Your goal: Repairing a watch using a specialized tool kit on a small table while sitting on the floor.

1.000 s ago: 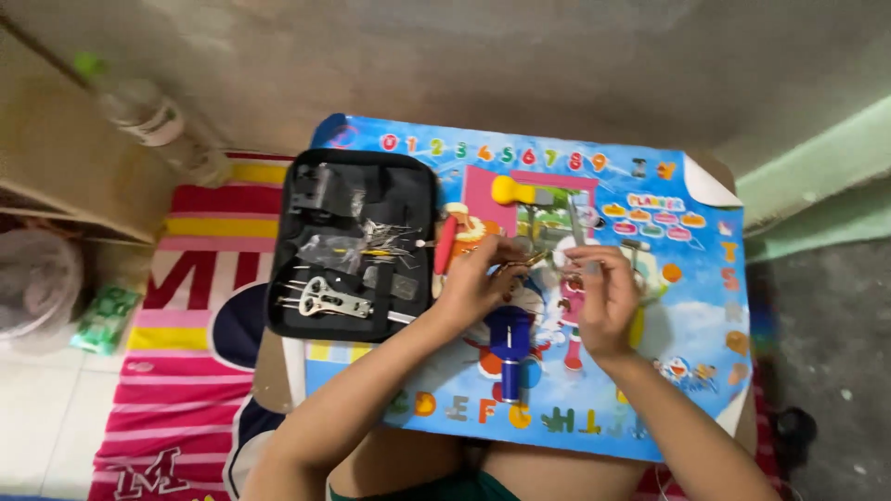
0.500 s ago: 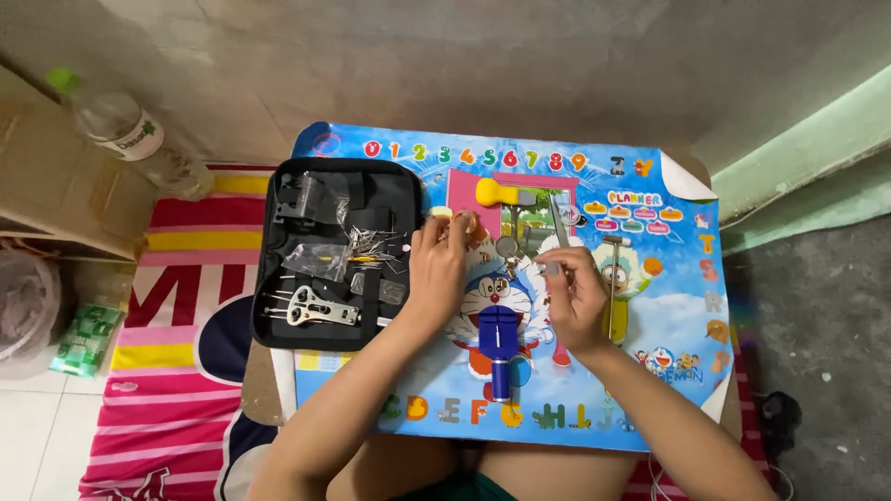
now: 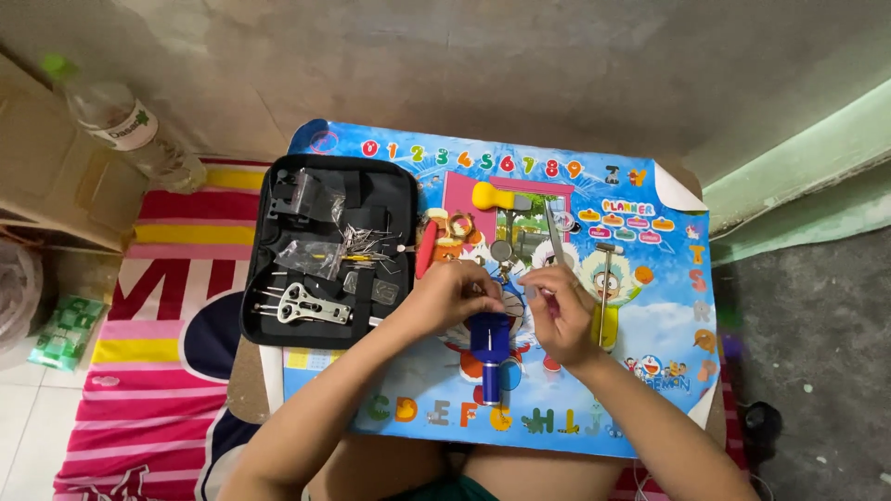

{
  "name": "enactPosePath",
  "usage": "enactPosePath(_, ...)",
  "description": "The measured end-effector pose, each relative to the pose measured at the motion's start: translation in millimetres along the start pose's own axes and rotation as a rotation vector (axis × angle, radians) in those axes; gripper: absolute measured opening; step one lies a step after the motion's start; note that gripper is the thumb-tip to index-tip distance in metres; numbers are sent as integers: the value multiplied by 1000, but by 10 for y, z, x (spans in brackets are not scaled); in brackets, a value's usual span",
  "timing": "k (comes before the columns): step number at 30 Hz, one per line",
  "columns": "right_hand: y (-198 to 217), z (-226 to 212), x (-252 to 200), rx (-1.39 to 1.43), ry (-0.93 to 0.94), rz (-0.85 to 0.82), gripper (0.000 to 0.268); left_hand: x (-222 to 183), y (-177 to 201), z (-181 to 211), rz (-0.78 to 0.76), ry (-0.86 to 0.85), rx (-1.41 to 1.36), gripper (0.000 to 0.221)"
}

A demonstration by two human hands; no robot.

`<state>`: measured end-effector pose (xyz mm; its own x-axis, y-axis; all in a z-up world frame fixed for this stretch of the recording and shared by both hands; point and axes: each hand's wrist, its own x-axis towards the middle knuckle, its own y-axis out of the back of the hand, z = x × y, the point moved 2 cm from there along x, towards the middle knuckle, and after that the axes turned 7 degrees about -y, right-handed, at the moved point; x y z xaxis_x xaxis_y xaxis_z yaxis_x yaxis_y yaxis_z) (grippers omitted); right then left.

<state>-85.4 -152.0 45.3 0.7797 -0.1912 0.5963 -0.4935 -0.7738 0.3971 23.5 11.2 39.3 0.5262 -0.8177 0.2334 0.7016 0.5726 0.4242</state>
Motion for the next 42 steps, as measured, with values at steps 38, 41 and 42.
enactPosePath(38,-135,-549,44,219,-62,-804,21,-52,49,-13,-215,-9,302,16)
enactPosePath(41,-137,-557,35,201,-52,-795,21,-40,46,20,-206,-5,362,17)
enactPosePath(42,-135,-567,47,191,-49,-797,21,-30,52,31,-206,0,382,18)
